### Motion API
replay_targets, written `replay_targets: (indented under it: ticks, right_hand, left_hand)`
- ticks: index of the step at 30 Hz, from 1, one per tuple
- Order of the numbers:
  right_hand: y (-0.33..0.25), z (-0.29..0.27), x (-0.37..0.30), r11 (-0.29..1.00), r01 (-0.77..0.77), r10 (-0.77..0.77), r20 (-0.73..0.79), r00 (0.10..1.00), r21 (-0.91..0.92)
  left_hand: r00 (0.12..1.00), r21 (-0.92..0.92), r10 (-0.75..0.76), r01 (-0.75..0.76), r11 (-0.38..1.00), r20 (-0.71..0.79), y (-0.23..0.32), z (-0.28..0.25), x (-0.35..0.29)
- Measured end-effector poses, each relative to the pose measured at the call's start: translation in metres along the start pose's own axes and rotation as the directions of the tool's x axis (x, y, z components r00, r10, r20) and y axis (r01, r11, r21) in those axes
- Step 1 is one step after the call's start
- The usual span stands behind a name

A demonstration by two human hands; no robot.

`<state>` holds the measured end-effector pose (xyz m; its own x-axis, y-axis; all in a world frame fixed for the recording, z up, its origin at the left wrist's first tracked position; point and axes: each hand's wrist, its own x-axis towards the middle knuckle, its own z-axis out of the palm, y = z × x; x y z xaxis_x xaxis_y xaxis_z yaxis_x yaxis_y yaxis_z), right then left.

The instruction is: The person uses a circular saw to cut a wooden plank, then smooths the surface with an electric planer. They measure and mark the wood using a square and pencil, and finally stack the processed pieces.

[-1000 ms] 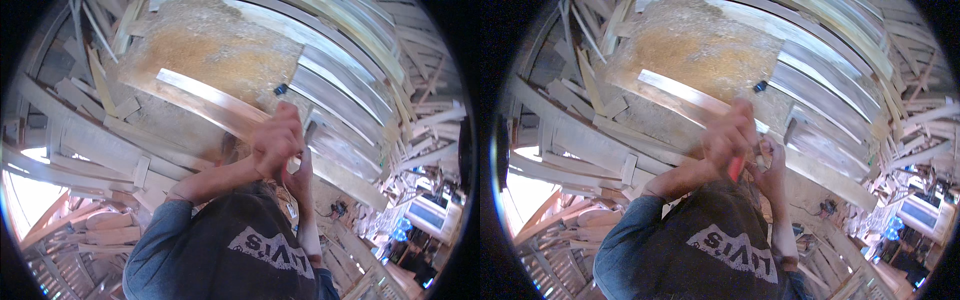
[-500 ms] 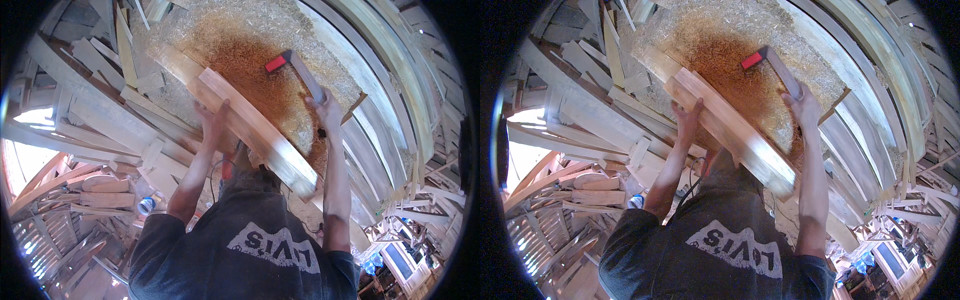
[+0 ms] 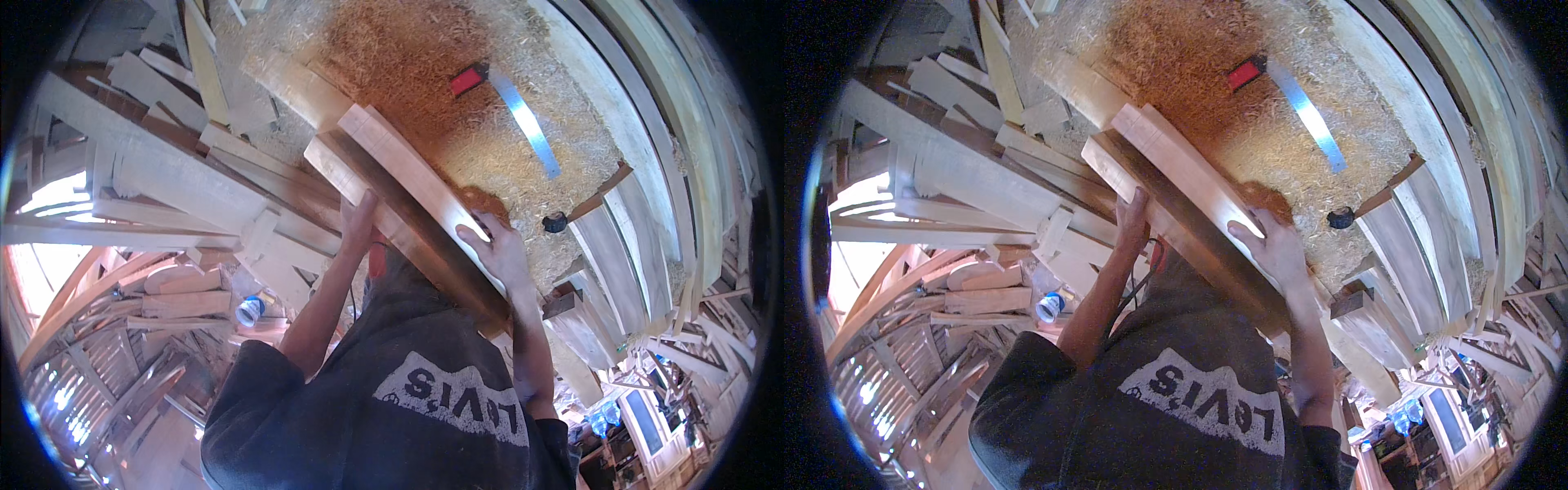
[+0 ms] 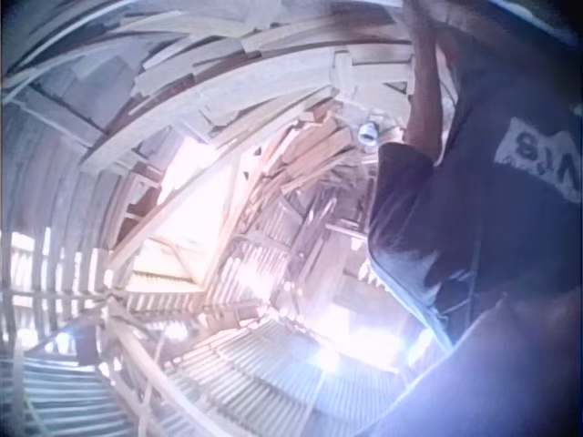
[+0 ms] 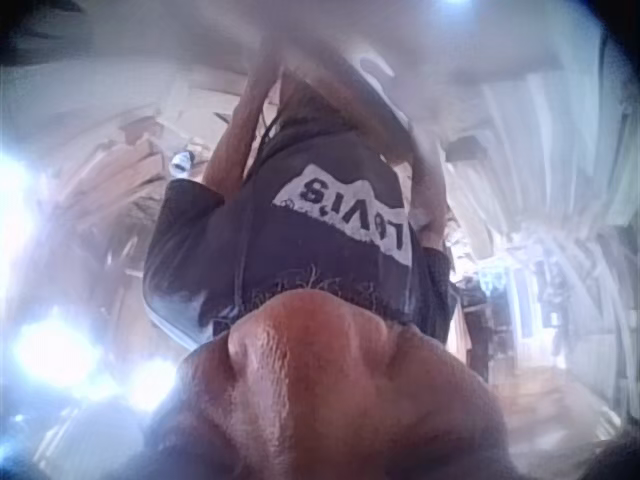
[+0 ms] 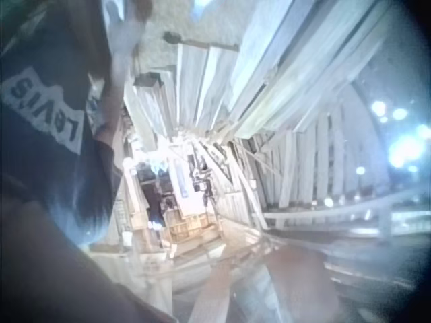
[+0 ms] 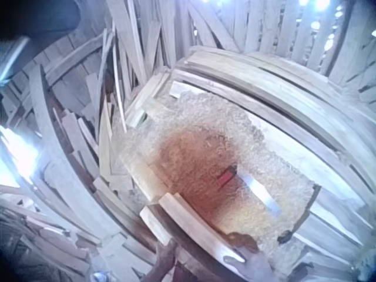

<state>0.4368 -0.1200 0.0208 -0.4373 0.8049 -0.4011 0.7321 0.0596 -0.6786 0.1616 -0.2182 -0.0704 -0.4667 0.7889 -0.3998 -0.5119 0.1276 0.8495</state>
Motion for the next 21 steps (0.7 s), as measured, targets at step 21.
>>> replay_targets:
  ticks: [21]
  right_hand:
    - [-0.002, 0.009, -0.017, 0.926, 0.153, -0.188, -0.068, 0.980, -0.346]
  left_hand:
    - [0.998, -0.022, 0.041, -0.042, 0.999, -0.053, -0.001, 0.003, -0.006]
